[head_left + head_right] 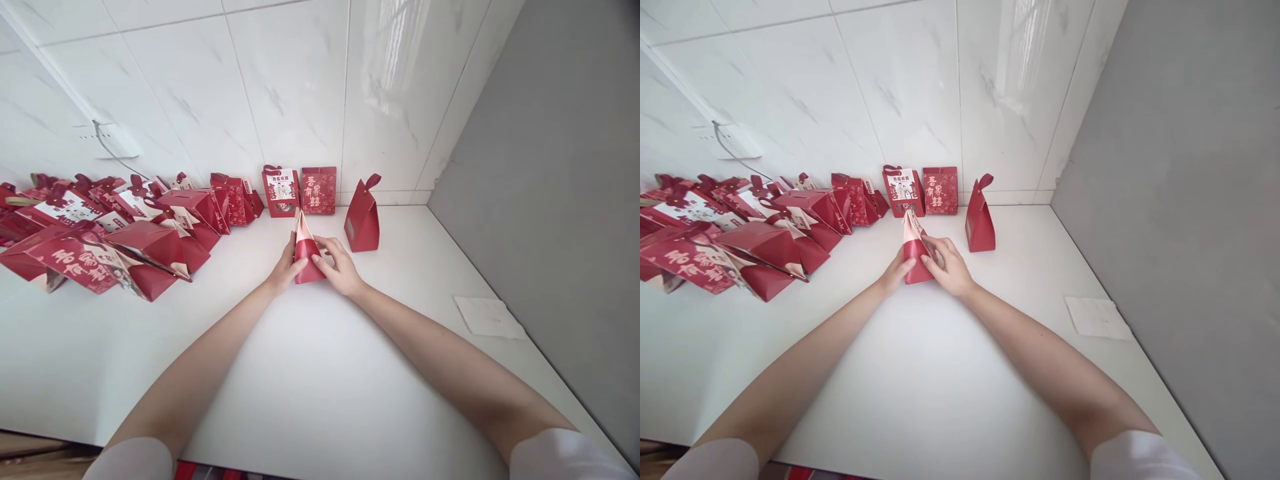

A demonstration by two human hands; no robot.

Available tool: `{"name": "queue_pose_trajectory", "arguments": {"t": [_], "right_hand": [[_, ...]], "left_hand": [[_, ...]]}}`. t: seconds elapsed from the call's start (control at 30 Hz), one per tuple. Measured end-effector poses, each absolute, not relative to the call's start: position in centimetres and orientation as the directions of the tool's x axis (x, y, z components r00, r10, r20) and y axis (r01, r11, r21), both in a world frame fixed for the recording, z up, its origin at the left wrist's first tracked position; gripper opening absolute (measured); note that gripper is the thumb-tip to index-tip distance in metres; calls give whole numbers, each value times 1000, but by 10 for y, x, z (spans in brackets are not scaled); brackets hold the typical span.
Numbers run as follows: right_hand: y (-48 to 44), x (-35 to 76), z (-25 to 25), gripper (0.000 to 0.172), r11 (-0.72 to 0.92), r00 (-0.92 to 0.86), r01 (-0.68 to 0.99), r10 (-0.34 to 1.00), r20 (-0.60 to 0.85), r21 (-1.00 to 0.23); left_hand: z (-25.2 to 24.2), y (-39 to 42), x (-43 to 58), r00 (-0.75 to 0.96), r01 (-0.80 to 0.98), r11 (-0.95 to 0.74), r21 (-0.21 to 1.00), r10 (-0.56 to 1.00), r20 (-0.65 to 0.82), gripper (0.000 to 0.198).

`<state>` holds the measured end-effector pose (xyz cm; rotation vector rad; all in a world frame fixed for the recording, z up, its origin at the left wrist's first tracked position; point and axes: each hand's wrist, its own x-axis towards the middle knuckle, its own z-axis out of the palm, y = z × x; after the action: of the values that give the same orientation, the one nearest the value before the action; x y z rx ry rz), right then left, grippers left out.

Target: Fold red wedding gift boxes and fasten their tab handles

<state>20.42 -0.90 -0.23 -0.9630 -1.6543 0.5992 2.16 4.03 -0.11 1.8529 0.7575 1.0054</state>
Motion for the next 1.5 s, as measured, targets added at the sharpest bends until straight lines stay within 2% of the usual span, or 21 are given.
{"name": "queue_pose_trajectory", "arguments": {"t": [0.07, 0.17, 0.33, 0.47, 0.63, 0.93, 1.1, 1.2, 1.33, 1.4, 1.5], "right_hand": [[-6, 205, -4, 63, 508, -179, 186, 859, 480, -841], [-2, 207, -6, 78, 401, -304, 49, 878, 369, -915], [5, 210, -13, 90, 344, -360, 26, 879, 312, -939], [9, 213, -18, 88, 371, -356, 94, 879, 317, -924], [12, 217, -19, 86, 421, -386, 151, 858, 339, -895], [12, 221, -18, 83, 454, -399, 273, 856, 330, -848], [13, 221, -19, 80, 451, -395, 279, 859, 327, -848], [14, 221, -20, 84, 396, -353, 253, 887, 297, -883], [15, 219, -18, 106, 293, -202, 219, 947, 251, -931], [15, 217, -15, 108, 240, -134, 181, 967, 218, -954], [14, 216, -11, 106, 154, -79, 90, 986, 147, -984]], "left_hand": [[2, 41, 21, 510, 18, -385, 923, 797, 323, 73], [3, 40, 19, 569, -80, -289, 954, 773, 281, 75], [-2, 41, 15, 591, -92, -265, 960, 762, 267, 77], [-2, 42, 15, 581, -54, -348, 936, 751, 313, 76], [-3, 45, 10, 527, 93, -475, 875, 769, 362, 85], [-5, 48, 10, 530, 98, -501, 860, 758, 381, 91], [-6, 49, 8, 524, 129, -529, 839, 754, 395, 90], [-3, 45, 4, 520, 225, -569, 791, 757, 396, 76], [4, 34, 2, 415, 537, -570, 622, 820, 394, 58], [8, 28, 3, 380, 650, -566, 507, 820, 428, 52], [13, 23, 6, 367, 705, -595, 386, 771, 520, 39]]}}
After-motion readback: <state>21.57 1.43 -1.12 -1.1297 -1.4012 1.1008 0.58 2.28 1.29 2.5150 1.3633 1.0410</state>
